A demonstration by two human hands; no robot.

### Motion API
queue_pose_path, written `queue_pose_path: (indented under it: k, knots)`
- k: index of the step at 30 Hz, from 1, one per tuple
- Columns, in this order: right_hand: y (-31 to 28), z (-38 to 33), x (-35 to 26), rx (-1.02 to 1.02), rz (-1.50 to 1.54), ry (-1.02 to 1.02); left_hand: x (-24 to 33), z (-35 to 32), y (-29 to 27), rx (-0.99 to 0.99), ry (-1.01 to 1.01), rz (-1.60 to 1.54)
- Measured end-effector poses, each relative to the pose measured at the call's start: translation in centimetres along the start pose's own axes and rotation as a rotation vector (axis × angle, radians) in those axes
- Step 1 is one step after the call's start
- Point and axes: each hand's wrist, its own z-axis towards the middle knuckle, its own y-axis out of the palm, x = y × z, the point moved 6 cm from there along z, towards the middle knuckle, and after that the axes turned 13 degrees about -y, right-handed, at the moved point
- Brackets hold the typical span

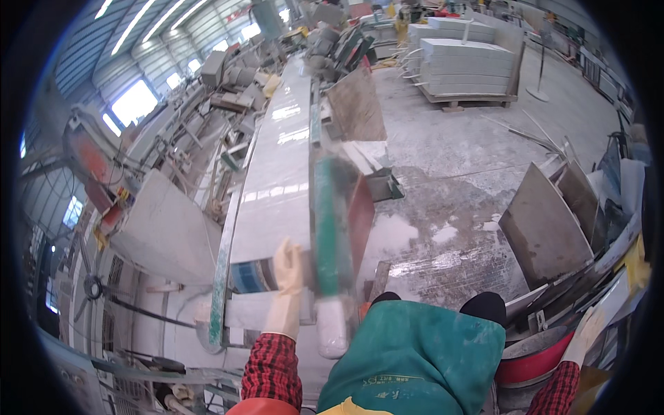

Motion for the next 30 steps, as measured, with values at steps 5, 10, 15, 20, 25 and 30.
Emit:
queue_pose_path:
  k: [5,10,15,20,25,30]
  knots:
    - [-5.3,2.8,-3.7,-0.124,0.068,0.268,9.3,-2.0,6.9,-0.379,0.141,0.181]
    - [-7.1,3.9,-5.4,0.03,-0.161,0.265,7.6,-4.1,9.5,-0.408,0.328,0.422]
    - [-4.8,2.9,-3.5,0.095,-0.238,0.181,7.6,-3.9,9.6,-0.391,0.211,0.393]
    - [-4.7,2.8,-4.2,0.018,-0.258,0.231,7.0,-4.0,9.3,-0.356,0.235,0.48]
    - [-5.7,2.4,-4.9,0.012,-0.273,0.241,7.4,-4.0,9.6,-0.42,0.155,0.47]
    - [-6.6,2.4,-5.9,-0.016,-0.246,0.288,6.4,-3.8,9.7,-0.346,0.304,0.577]
